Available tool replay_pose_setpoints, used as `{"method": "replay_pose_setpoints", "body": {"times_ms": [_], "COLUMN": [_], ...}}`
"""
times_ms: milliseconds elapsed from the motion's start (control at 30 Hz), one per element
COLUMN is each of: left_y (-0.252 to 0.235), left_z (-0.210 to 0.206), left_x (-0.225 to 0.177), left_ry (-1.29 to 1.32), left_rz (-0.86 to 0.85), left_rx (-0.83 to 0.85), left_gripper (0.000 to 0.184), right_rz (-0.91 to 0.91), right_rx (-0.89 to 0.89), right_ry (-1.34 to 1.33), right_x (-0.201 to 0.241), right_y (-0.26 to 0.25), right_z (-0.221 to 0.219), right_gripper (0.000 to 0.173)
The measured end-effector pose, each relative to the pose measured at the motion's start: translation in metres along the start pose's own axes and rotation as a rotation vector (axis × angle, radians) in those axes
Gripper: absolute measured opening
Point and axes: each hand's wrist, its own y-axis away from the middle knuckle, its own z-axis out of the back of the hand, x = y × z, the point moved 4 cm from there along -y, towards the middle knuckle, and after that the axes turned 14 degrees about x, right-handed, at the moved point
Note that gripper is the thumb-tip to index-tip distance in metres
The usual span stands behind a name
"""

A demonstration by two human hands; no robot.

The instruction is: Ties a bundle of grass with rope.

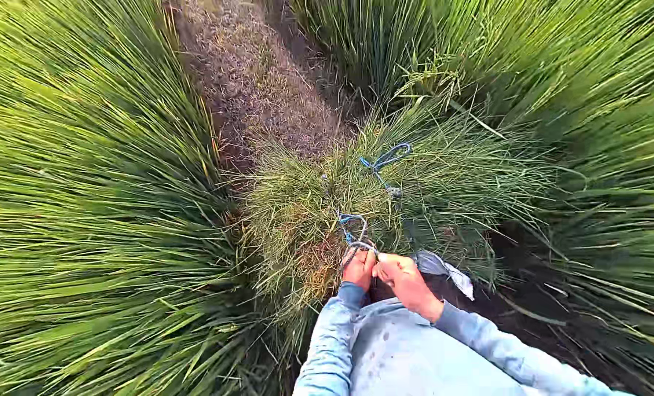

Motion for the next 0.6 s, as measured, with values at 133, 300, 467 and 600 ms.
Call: {"method": "replay_pose_setpoints", "body": {"times_ms": [133,300,467,600], "left_y": [-0.01,-0.017,-0.009,-0.02], "left_z": [0.021,0.046,0.046,0.051], "left_x": [-0.014,-0.015,-0.007,-0.022], "left_ry": [0.509,1.003,1.445,1.55], "left_rz": [0.108,0.123,0.062,0.018], "left_rx": [-0.395,-0.593,-0.888,-1.022], "left_gripper": [0.032,0.047,0.052,0.058], "right_rz": [-0.066,0.088,-0.003,-0.201], "right_rx": [0.095,0.03,-0.05,0.315], "right_ry": [-0.169,-0.282,-0.261,0.492], "right_x": [0.049,0.116,0.139,-0.011], "right_y": [-0.048,-0.162,-0.234,-0.192], "right_z": [0.008,0.023,0.1,0.09], "right_gripper": [0.035,0.027,0.052,0.044]}}
